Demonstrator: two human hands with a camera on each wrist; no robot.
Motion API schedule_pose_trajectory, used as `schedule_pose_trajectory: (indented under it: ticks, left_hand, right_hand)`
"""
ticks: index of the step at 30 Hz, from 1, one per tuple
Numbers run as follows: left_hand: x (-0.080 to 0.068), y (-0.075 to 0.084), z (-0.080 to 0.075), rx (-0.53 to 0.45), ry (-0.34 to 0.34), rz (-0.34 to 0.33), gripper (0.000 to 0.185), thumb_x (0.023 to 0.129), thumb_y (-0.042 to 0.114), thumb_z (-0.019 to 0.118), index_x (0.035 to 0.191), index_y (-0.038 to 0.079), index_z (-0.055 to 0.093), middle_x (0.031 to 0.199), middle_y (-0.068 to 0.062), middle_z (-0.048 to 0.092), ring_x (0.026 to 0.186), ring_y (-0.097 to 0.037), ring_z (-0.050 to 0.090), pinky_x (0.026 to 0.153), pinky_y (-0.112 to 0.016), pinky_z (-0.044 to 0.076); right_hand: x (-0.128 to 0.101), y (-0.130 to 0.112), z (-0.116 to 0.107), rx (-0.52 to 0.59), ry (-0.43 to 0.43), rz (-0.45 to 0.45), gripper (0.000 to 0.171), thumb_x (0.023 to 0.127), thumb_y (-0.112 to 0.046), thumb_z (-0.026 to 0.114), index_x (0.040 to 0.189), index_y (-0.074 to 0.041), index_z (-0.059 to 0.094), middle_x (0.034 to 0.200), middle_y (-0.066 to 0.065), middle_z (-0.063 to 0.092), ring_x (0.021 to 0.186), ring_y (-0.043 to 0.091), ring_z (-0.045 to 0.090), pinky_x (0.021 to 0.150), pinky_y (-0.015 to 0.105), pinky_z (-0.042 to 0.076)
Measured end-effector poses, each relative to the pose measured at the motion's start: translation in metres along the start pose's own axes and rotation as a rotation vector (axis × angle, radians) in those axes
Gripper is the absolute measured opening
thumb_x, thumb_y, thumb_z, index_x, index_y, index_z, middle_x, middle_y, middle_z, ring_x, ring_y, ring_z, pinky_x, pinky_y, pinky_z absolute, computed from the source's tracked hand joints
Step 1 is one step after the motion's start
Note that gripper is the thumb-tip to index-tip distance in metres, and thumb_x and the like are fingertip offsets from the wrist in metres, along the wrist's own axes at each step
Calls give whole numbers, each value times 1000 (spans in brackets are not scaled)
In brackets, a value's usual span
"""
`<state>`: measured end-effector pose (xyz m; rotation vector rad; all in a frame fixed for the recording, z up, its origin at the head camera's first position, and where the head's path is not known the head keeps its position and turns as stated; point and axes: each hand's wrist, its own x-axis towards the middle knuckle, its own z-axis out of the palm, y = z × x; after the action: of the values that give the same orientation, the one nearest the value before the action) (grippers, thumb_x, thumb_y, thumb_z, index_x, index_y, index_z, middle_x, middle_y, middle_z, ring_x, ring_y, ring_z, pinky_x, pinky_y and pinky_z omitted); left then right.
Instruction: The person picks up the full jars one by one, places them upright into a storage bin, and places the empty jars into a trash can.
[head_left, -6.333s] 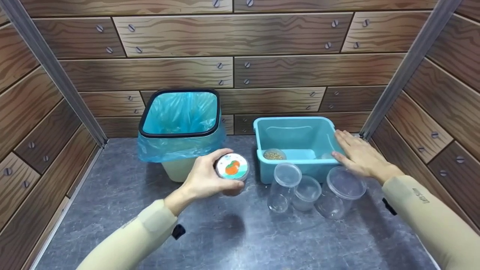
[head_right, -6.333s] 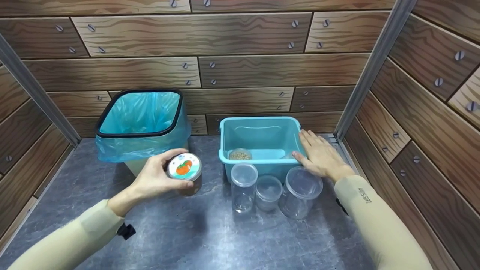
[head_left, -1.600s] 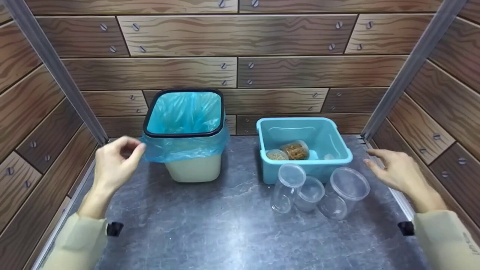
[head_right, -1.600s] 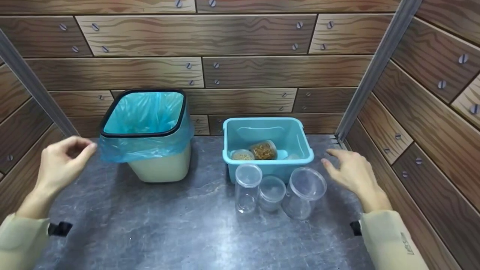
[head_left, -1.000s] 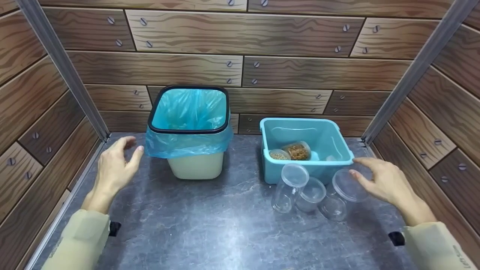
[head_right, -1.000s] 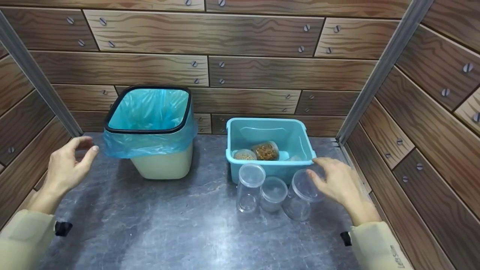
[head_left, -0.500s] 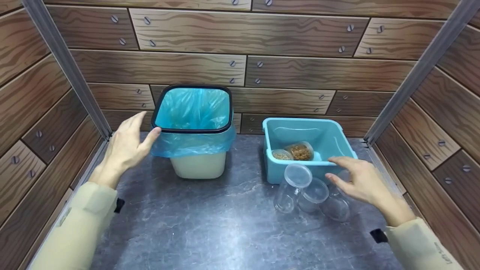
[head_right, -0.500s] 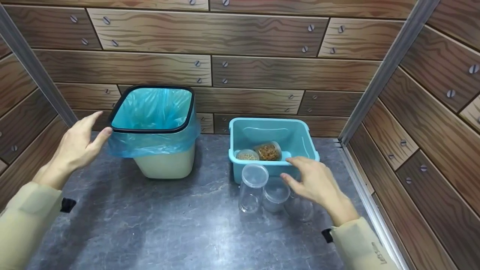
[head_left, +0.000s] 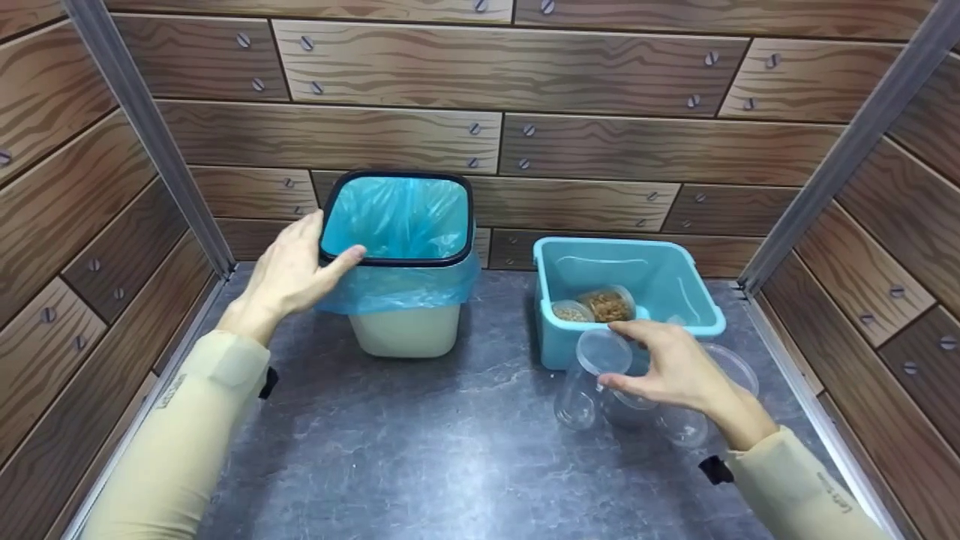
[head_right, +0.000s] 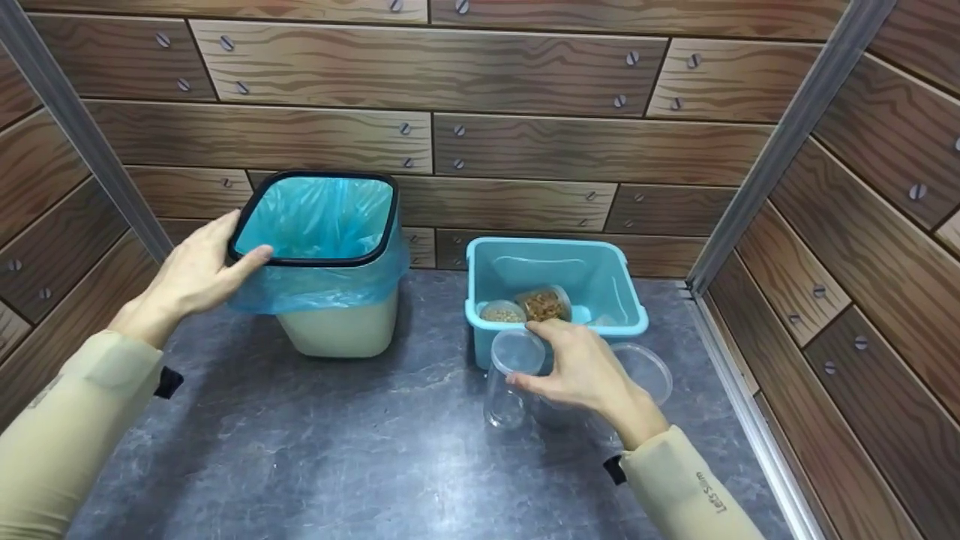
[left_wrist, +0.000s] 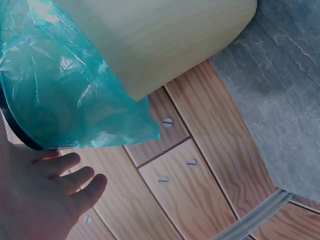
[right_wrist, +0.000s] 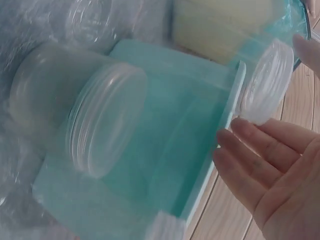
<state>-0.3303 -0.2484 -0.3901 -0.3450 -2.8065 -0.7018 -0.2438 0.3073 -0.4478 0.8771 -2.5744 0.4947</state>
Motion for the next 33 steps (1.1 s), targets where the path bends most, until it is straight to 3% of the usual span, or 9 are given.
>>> schedule_pose_trajectory:
  ticks: [5, 11, 17, 22, 26, 33]
  left_hand:
    - [2, 1, 0, 7, -56, -40, 118, 105, 84, 47, 179, -1, 12, 186, -28, 22, 173, -51, 25, 140, -67, 25]
    - [4, 1, 2, 31, -59, -39, 121, 104, 87, 45, 179, -2, 10, 187, -28, 19, 174, -50, 21, 142, -66, 22]
    - [8, 1, 4, 91, -51, -35, 127, 102, 92, 42, 178, -5, 12, 187, -30, 15, 177, -50, 8, 143, -68, 13]
    - [6, 1, 0, 136, -68, -34, 128, 101, 94, 37, 178, -4, 10, 188, -29, 10, 178, -47, -3, 143, -68, 2]
    - [6, 2, -4, 169, -77, -28, 126, 103, 92, 38, 178, -5, 10, 188, -30, 9, 178, -48, -4, 143, -68, -1]
    - [8, 6, -8, 217, -113, -7, 125, 103, 92, 34, 177, -7, 11, 188, -30, 9, 177, -49, -3, 144, -66, 0]
  right_hand:
    - [4, -4, 7, -8, -50, 52, 84, 76, -47, 100, 137, 4, 75, 120, 17, 84, 97, 29, 80, 84, 50, 65]
    - [6, -6, 10, 24, -85, 115, 83, 77, -41, 102, 140, 4, 73, 124, 18, 83, 101, 32, 80, 88, 53, 65]
    - [10, -11, 5, 97, -111, 198, 79, 77, -41, 103, 139, -3, 74, 120, 11, 83, 100, 23, 76, 88, 44, 63]
    - [24, -20, -10, 227, -111, 208, 74, 76, -36, 104, 137, -6, 74, 116, 7, 83, 98, 18, 75, 85, 32, 63]
    - [44, -29, -28, 329, -114, 192, 71, 78, -27, 103, 138, -6, 73, 116, 9, 82, 96, 17, 75, 83, 26, 65]
    - [86, -47, -63, 382, -60, 141, 70, 79, -19, 103, 140, -6, 72, 118, 9, 81, 97, 11, 71, 84, 18, 59]
